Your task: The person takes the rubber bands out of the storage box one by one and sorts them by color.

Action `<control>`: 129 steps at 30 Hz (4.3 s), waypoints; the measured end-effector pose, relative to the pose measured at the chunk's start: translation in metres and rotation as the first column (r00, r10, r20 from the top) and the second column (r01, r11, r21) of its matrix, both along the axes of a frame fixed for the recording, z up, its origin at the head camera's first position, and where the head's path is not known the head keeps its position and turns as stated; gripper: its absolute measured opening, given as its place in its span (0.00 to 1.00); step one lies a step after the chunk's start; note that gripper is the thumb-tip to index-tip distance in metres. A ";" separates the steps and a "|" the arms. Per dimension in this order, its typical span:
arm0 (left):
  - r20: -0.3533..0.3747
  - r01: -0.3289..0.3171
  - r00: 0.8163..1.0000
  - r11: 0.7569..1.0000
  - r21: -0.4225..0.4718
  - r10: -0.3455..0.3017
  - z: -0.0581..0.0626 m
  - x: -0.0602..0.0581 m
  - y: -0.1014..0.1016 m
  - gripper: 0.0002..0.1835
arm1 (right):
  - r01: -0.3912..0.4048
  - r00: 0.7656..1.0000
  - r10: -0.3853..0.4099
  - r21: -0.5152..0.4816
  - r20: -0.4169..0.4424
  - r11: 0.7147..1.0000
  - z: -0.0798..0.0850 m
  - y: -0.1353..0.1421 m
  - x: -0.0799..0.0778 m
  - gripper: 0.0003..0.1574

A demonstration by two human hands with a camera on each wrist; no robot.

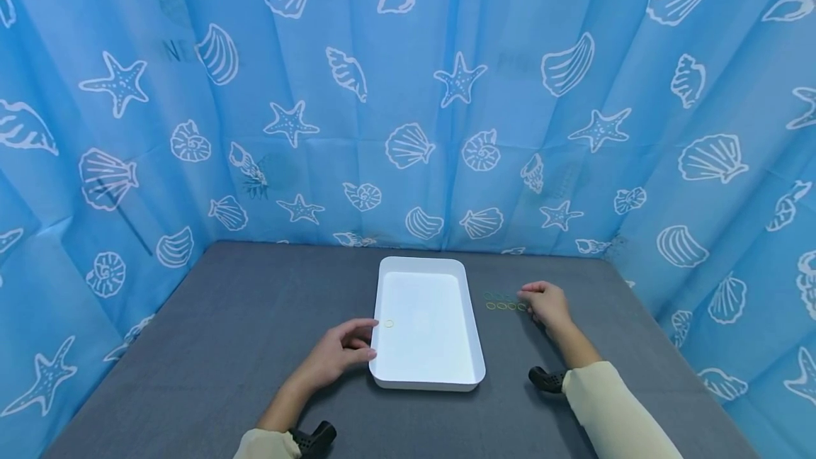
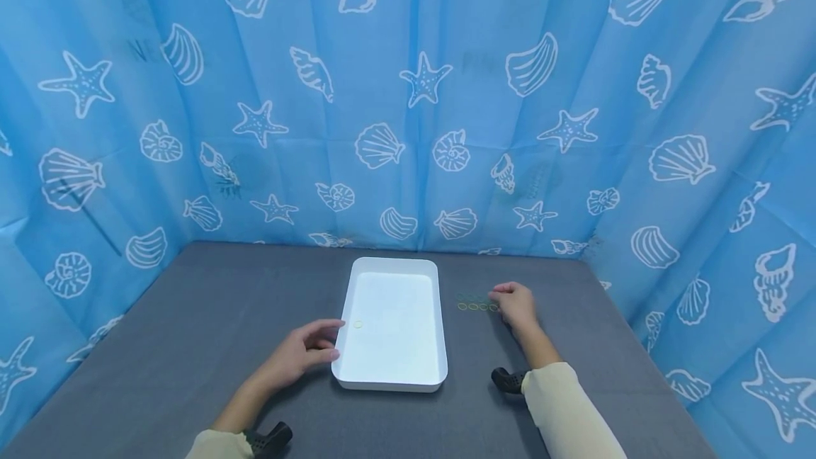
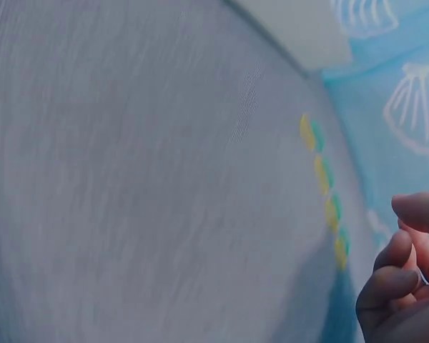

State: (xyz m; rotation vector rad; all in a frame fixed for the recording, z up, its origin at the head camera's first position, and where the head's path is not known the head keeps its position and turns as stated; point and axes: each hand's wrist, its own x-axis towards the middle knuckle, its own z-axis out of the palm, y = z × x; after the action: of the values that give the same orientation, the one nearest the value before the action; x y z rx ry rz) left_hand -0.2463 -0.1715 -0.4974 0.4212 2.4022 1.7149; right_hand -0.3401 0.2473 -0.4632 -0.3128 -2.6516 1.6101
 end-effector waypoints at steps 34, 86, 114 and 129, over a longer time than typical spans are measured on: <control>0.007 -0.006 1.000 1.000 0.008 0.006 0.000 0.001 0.000 0.28 | -0.252 0.964 0.259 0.114 -0.052 0.961 0.027 -0.110 -0.016 0.09; 0.023 0.012 1.000 1.000 0.002 -0.012 0.004 -0.001 -0.001 0.28 | -0.791 0.610 0.759 0.230 0.230 0.566 0.013 -0.209 -0.019 0.12; 0.015 0.021 1.000 1.000 0.014 -0.021 -0.001 -0.003 -0.003 0.28 | -0.759 0.640 0.723 0.363 0.262 0.540 0.010 -0.214 -0.010 0.04; 0.002 0.013 1.000 1.000 0.008 -0.013 0.001 -0.002 -0.001 0.27 | -0.755 0.640 0.737 0.358 0.219 0.549 0.017 -0.204 -0.008 0.06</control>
State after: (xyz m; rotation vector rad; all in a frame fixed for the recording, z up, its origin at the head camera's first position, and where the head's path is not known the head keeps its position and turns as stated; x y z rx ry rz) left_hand -0.2480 -0.1725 -0.4969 0.4345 2.3867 1.7189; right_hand -0.3485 0.0433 -0.4458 0.9580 -3.2738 1.0010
